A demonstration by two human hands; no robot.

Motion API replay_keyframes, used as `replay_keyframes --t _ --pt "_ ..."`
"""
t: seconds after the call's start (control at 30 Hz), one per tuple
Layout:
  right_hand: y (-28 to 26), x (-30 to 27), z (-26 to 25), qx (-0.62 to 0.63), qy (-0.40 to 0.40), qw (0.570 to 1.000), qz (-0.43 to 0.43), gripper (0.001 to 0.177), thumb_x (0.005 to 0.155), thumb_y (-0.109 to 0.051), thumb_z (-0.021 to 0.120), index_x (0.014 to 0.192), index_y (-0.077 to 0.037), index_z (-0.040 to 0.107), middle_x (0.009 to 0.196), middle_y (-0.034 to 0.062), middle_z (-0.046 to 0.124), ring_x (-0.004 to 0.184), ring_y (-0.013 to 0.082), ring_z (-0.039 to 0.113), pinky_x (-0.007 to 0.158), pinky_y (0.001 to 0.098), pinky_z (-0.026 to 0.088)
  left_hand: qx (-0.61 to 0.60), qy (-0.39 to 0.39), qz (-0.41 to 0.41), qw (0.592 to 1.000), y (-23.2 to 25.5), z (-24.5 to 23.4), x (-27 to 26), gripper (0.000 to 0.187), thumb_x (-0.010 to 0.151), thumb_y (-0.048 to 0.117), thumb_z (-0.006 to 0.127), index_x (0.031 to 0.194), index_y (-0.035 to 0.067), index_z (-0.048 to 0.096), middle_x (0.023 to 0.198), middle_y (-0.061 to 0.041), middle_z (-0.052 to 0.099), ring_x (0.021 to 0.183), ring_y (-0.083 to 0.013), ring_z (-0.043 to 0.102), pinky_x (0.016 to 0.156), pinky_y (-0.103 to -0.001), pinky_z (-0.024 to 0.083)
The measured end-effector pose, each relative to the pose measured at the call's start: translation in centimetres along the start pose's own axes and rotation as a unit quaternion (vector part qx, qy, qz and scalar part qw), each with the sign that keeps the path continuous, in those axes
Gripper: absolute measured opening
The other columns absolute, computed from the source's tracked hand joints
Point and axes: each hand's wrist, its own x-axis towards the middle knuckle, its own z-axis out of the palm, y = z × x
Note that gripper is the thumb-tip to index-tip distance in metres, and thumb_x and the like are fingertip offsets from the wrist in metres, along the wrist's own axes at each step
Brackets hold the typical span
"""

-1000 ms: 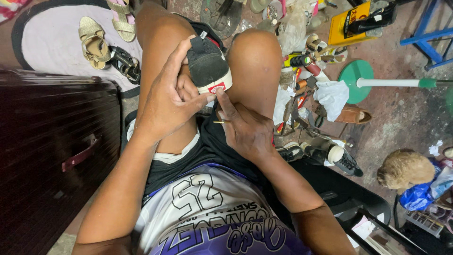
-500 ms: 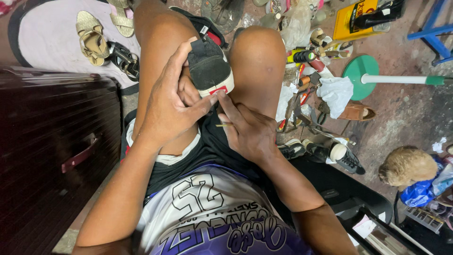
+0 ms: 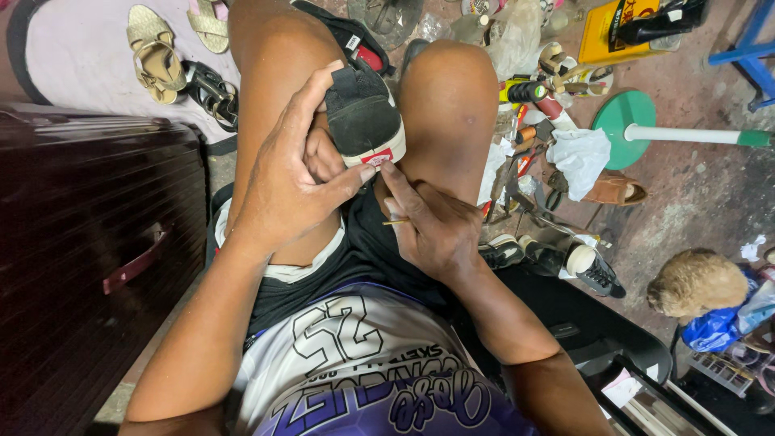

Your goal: The person holds a black and white sneaker on their lap and uses a small stick to apply a red substance to the heel area. They then use a brush to rub the treated area.

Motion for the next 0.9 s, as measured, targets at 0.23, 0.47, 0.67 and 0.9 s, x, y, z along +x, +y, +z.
replay_keyframes --t 0.23,0.47,0.67,0.9 --pt "-0.3 0.3 0.0 -0.001 -0.022 1.0 0.02 0.056 0.097 -0.011 0.078 0.148 -0.015 0.056 0.082 0.0025 0.063 0.068 0.0202 0.064 0.066 0.0366 0.053 -0.005 0.001 0.0 1.0 -0.2 0.1 -0.1 0.092 0.086 -0.005 0.083 0.162 0.006 0.032 0.148 -0.015 0.054 0.08 -0.0086 0.068 0.069 -0.022 0.056" --pt "-0.5 0.9 -0.5 0.025 -0.034 0.998 0.036 0.059 0.097 -0.008 0.076 0.151 -0.018 0.054 0.085 0.0024 0.065 0.071 0.0194 0.066 0.069 0.0357 0.054 -0.074 -0.013 -0.002 0.997 -0.1 -0.1 -0.2 0.084 0.092 -0.005 0.072 0.164 0.003 0.029 0.149 -0.013 0.054 0.08 -0.0055 0.062 0.071 -0.019 0.052" --pt "-0.7 1.1 -0.7 0.034 -0.042 0.998 0.043 0.058 0.098 -0.011 0.076 0.151 -0.018 0.053 0.088 0.0036 0.068 0.075 0.0209 0.067 0.073 0.0364 0.056 -0.004 0.015 -0.014 1.0 0.1 0.4 -0.1 0.084 0.092 -0.002 0.079 0.162 0.002 0.032 0.144 -0.012 0.059 0.075 -0.0039 0.057 0.066 -0.019 0.049" --pt "-0.8 1.3 -1.6 0.046 -0.059 0.995 0.062 0.055 0.097 -0.013 0.074 0.149 -0.017 0.055 0.12 0.0121 0.074 0.097 0.0269 0.074 0.085 0.0373 0.059 -0.038 -0.014 -0.053 0.998 0.8 -0.1 1.2 0.085 0.085 -0.006 0.079 0.158 0.007 0.036 0.137 -0.008 0.064 0.067 -0.001 0.053 0.06 -0.018 0.043"
